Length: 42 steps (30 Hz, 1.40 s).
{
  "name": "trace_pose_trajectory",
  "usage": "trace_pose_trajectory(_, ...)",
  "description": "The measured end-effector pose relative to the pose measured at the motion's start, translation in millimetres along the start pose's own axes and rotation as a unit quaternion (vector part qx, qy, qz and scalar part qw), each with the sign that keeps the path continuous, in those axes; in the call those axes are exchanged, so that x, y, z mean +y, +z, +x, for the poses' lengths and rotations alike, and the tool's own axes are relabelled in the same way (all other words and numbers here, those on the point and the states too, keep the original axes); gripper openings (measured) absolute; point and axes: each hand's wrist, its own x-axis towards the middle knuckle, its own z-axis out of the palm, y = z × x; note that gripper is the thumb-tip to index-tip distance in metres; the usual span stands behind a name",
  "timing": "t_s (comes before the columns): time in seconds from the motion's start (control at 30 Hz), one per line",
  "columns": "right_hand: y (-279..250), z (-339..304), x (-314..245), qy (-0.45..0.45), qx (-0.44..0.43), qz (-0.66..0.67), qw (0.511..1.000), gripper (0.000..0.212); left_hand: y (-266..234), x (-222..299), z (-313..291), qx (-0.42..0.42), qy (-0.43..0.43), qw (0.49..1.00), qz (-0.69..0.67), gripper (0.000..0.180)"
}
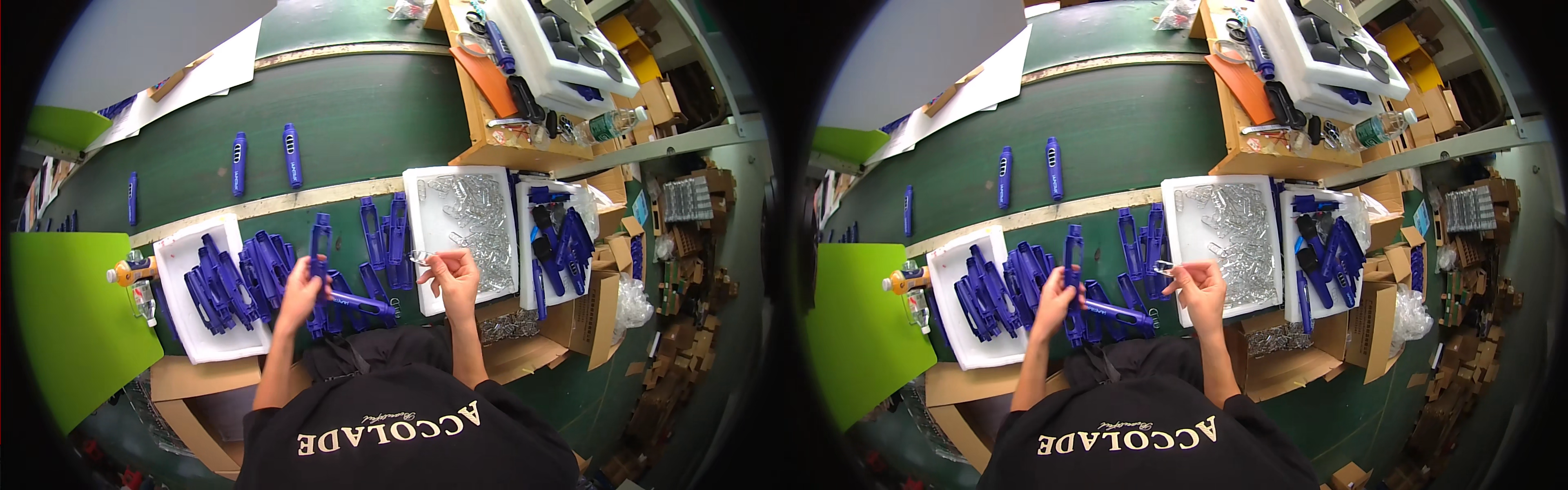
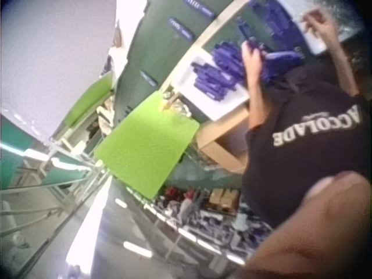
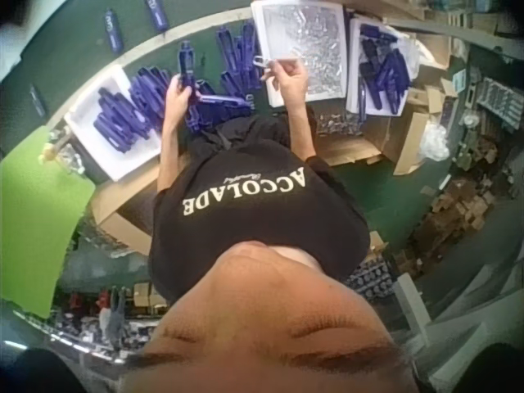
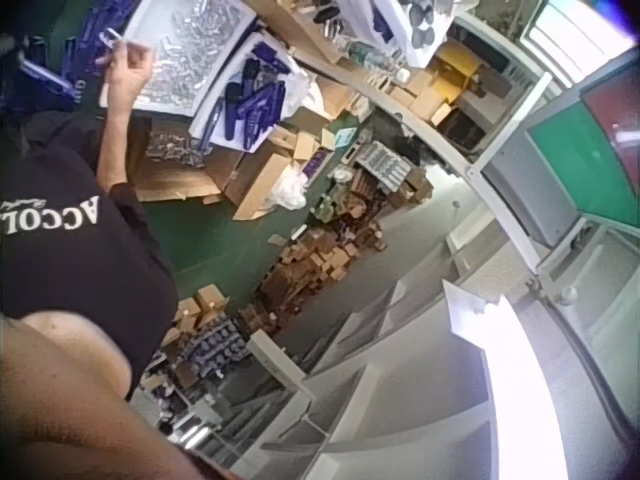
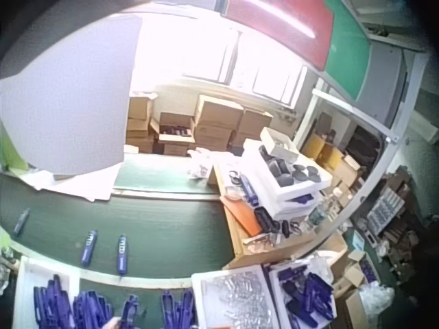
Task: The person assembles blue plastic housing components by hand, inserting metal pins or metal springs into them.
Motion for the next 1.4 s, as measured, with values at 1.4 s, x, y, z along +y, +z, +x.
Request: trace_pose_trajectory(1.4,86.3,-25.3,21.1,-0.089,0.058,0.001,0.994,0.021,148.0,24.9,-24.2,0.042,0.116,0.992,-0.032,0.029)
